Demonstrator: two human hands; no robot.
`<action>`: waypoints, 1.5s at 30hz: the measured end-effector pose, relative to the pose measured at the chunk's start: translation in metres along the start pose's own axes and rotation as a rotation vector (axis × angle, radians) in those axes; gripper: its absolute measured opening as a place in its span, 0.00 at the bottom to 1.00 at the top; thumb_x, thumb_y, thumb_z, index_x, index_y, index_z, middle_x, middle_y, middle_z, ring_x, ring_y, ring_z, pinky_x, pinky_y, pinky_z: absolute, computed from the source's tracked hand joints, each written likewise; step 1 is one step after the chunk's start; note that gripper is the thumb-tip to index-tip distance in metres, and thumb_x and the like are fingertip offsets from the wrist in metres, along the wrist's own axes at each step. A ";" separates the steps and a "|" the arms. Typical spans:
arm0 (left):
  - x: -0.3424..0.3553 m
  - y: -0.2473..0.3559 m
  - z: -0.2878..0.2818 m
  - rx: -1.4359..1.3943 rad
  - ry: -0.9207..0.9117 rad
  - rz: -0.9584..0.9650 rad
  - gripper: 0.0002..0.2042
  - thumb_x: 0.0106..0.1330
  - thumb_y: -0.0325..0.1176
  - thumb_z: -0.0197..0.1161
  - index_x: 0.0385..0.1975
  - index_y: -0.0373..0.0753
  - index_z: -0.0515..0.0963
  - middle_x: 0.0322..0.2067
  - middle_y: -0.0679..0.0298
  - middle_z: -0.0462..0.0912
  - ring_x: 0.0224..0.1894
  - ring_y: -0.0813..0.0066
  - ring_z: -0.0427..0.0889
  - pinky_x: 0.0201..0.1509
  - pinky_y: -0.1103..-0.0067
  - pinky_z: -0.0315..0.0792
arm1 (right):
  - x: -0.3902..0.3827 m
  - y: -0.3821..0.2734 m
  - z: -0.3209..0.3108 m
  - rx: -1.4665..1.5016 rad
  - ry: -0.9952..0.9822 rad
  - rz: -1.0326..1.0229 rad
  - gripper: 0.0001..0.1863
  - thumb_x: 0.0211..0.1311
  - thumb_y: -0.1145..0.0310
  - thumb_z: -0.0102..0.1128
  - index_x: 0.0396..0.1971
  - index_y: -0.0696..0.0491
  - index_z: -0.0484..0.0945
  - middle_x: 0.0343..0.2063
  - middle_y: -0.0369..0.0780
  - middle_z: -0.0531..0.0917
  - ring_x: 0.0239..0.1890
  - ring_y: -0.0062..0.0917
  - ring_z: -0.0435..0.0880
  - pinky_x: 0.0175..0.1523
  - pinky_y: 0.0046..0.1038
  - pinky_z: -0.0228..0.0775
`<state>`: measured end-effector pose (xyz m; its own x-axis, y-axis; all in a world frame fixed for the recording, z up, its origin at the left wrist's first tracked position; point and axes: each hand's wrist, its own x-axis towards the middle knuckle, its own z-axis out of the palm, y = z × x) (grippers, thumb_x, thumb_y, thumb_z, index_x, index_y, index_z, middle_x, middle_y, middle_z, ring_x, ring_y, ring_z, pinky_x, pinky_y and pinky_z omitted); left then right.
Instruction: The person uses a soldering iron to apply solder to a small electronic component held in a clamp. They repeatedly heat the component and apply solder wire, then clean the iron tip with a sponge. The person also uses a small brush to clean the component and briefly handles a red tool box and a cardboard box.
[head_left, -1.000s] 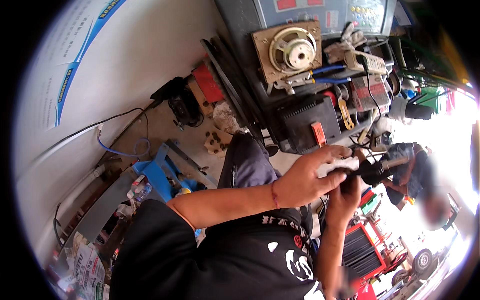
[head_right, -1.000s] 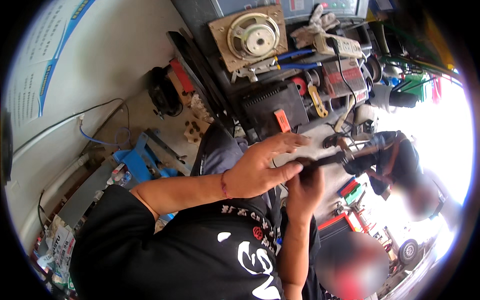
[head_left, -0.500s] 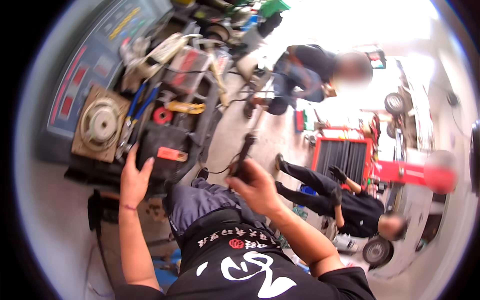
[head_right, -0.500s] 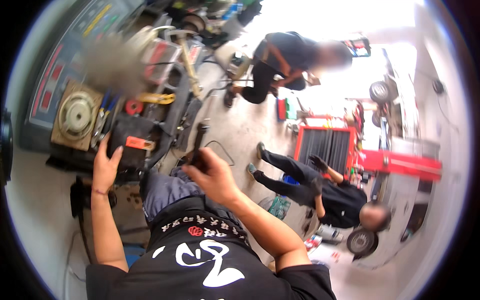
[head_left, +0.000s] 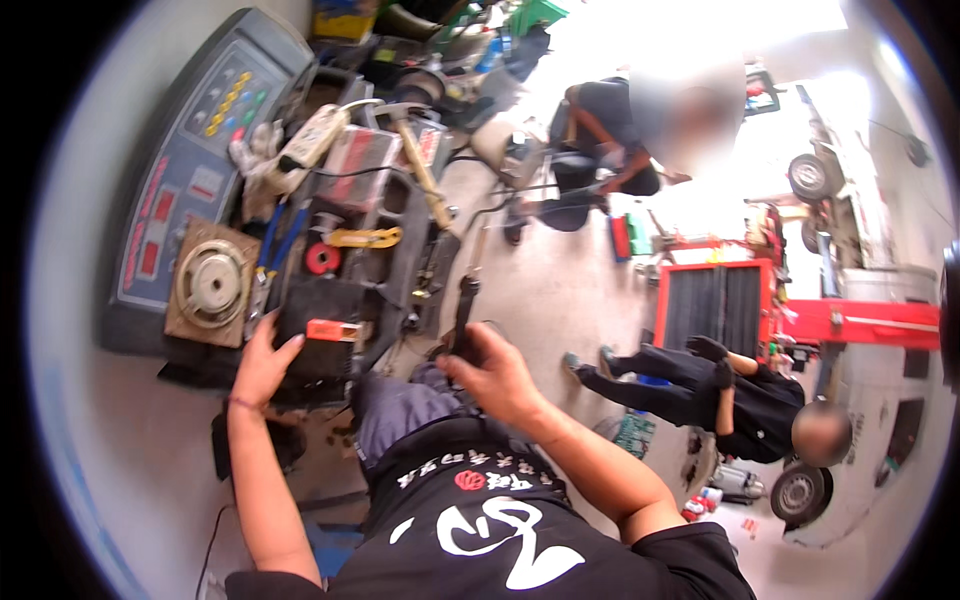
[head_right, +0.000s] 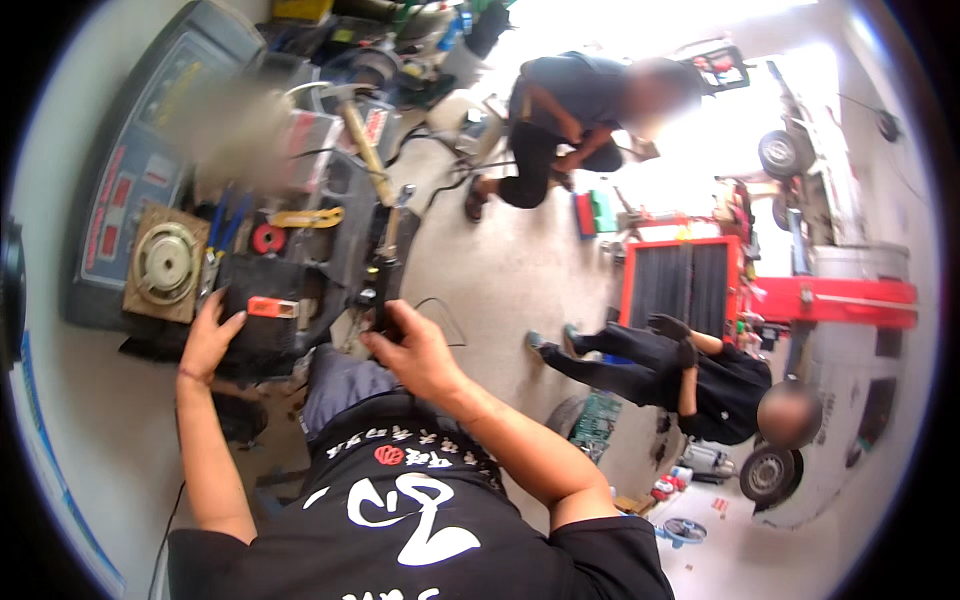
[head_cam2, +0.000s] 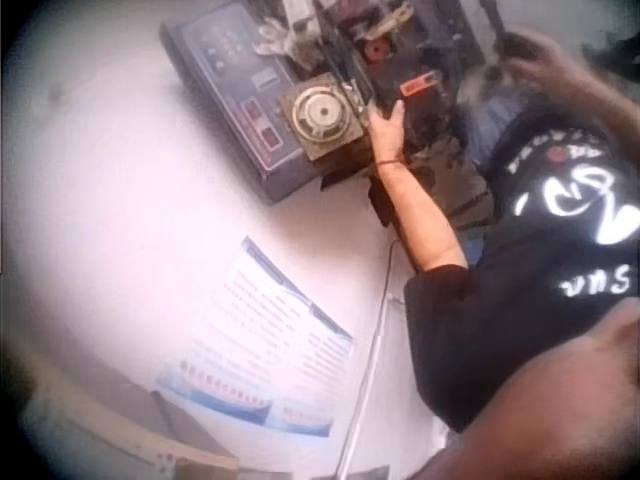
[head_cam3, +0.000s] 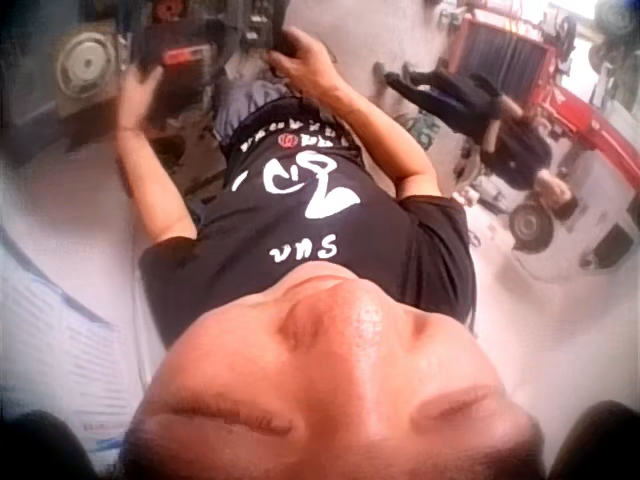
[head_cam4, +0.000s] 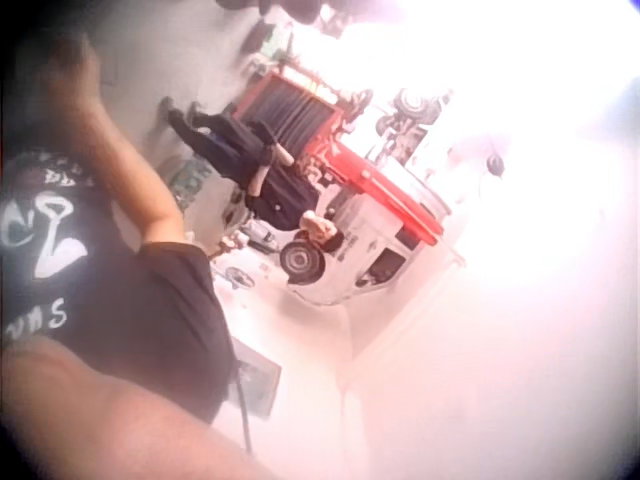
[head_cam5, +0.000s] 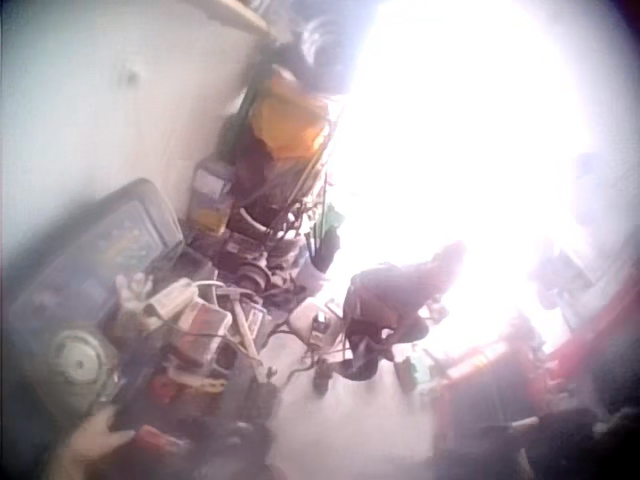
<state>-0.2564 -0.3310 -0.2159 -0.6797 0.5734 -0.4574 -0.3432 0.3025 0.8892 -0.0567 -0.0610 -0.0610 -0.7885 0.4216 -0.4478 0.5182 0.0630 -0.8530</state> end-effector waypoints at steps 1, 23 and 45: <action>-0.003 0.009 0.001 0.171 0.076 -0.041 0.37 0.64 0.35 0.69 0.69 0.25 0.60 0.65 0.43 0.70 0.69 0.58 0.68 0.71 0.68 0.62 | 0.003 -0.009 0.006 -0.077 0.018 -0.038 0.11 0.63 0.75 0.67 0.42 0.60 0.76 0.32 0.36 0.81 0.36 0.17 0.79 0.42 0.23 0.73; -0.039 0.031 0.035 0.451 0.438 0.232 0.25 0.60 0.31 0.70 0.57 0.33 0.73 0.50 0.53 0.79 0.54 0.58 0.78 0.59 0.69 0.73 | 0.039 0.030 0.049 0.069 -0.149 0.060 0.16 0.66 0.65 0.67 0.48 0.57 0.77 0.33 0.31 0.82 0.32 0.12 0.76 0.33 0.19 0.70; -0.045 0.053 0.080 1.027 0.539 0.482 0.23 0.56 0.34 0.70 0.53 0.38 0.77 0.47 0.57 0.78 0.50 0.57 0.77 0.56 0.66 0.71 | 0.080 0.022 0.094 -0.090 -0.192 0.147 0.22 0.60 0.64 0.73 0.45 0.63 0.76 0.26 0.40 0.84 0.25 0.18 0.81 0.28 0.25 0.73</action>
<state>-0.1919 -0.2805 -0.1491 -0.8567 0.4802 0.1884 0.5111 0.7406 0.4363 -0.1391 -0.1106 -0.1407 -0.7462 0.2536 -0.6155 0.6529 0.0979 -0.7511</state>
